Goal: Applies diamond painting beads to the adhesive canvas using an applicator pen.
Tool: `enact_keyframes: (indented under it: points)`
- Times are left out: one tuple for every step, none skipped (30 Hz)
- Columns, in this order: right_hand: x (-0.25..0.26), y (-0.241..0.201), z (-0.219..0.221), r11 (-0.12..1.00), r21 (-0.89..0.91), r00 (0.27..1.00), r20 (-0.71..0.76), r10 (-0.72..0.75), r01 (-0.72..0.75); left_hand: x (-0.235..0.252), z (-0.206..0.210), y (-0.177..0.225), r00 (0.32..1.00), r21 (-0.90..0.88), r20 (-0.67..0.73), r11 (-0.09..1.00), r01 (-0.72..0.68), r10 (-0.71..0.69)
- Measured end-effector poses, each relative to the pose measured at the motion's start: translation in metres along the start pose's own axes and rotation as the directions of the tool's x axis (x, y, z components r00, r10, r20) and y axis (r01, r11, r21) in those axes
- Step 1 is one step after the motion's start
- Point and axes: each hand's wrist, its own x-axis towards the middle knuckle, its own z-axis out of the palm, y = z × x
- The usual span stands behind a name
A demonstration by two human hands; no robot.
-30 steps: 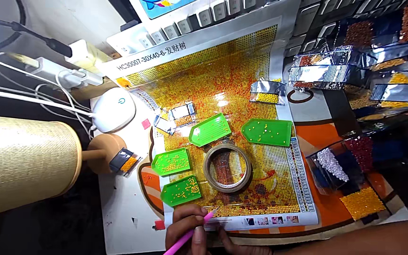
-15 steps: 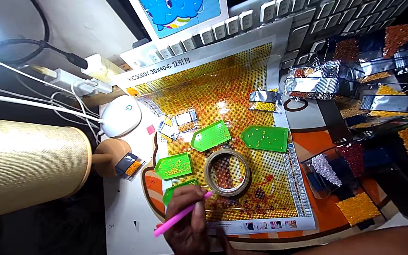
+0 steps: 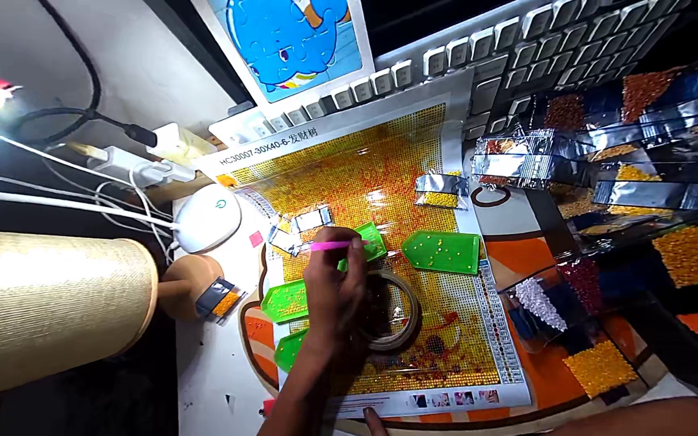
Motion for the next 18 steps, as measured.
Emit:
enact_keyframes:
  points:
    - [0.0, -0.006, -0.003, 1.0, -0.011, 1.0, 0.026, 0.005, -0.005, 0.002, 0.001, 0.001, 1.0, 0.001, -0.002, 1.0, -0.004, 0.004]
    - [0.0, -0.005, -0.003, 1.0, -0.026, 0.999, 0.044, -0.002, 0.003, 0.003, 0.002, 0.003, 1.0, 0.001, -0.002, 1.0, -0.007, 0.007]
    - [-0.001, -0.001, -0.002, 0.999, -0.034, 0.999, 0.048, -0.008, 0.01, 0.004, 0.003, 0.005, 1.0, 0.003, -0.003, 1.0, -0.007, 0.007]
    - [-0.001, 0.005, 0.002, 0.999, -0.052, 0.999, 0.03, -0.01, 0.012, 0.004, 0.004, 0.006, 1.0, 0.006, -0.002, 1.0, -0.005, 0.005]
    - [-0.001, 0.01, 0.005, 0.998, -0.069, 1.0, 0.019, -0.008, 0.009, 0.004, 0.005, 0.006, 1.0, 0.014, 0.0, 1.0, -0.003, 0.003]
    - [-0.002, 0.012, 0.005, 0.997, -0.078, 0.999, 0.039, 0.003, 0.0, 0.004, 0.006, 0.006, 1.0, 0.026, 0.004, 1.0, -0.005, 0.005]
    - [-0.002, 0.012, 0.005, 0.996, -0.085, 0.998, 0.06, 0.0, 0.005, 0.004, 0.006, 0.005, 1.0, 0.039, 0.007, 0.999, -0.005, 0.005]
    - [-0.001, 0.013, 0.004, 0.994, -0.107, 0.997, 0.071, -0.015, 0.023, 0.004, 0.007, 0.004, 1.0, 0.052, 0.009, 0.999, -0.007, 0.007]
    - [-0.001, 0.012, 0.005, 0.991, -0.128, 0.997, 0.063, -0.035, 0.043, 0.004, 0.007, 0.004, 1.0, 0.065, 0.012, 0.998, -0.011, 0.01]
    - [-0.001, 0.014, 0.006, 0.988, -0.14, 0.997, 0.05, -0.056, 0.062, 0.004, 0.008, 0.003, 1.0, 0.082, 0.015, 0.997, -0.011, 0.01]
    - [-0.001, 0.016, 0.008, 0.986, -0.149, 0.997, 0.02, -0.075, 0.077, 0.004, 0.008, 0.003, 1.0, 0.103, 0.015, 0.995, -0.009, 0.007]
    - [-0.001, 0.015, 0.009, 0.988, -0.134, 0.997, -0.002, -0.076, 0.075, 0.004, 0.008, 0.002, 1.0, 0.122, 0.015, 0.992, -0.006, 0.004]
    - [0.0, 0.012, 0.008, 0.991, -0.116, 0.997, -0.012, -0.074, 0.072, 0.004, 0.008, 0.001, 1.0, 0.138, 0.018, 0.99, -0.004, 0.002]
    - [0.0, 0.008, 0.006, 0.992, -0.105, 0.997, -0.015, -0.069, 0.067, 0.004, 0.008, 0.0, 1.0, 0.151, 0.021, 0.989, -0.004, 0.0]
    - [0.001, 0.005, 0.004, 0.994, -0.094, 0.998, -0.009, -0.058, 0.057, 0.004, 0.008, -0.001, 1.0, 0.161, 0.023, 0.987, -0.001, -0.002]
    - [0.002, 0.004, 0.003, 0.995, -0.086, 0.998, -0.001, -0.055, 0.055, 0.004, 0.008, -0.001, 1.0, 0.167, 0.027, 0.986, -0.001, -0.003]
    - [0.002, 0.005, 0.003, 0.994, -0.087, 0.998, 0.004, -0.059, 0.059, 0.005, 0.008, 0.0, 1.0, 0.17, 0.03, 0.985, -0.002, -0.003]
    - [0.002, 0.005, 0.002, 0.993, -0.094, 0.997, 0.012, -0.07, 0.071, 0.005, 0.008, 0.001, 1.0, 0.169, 0.029, 0.986, 0.0, -0.005]
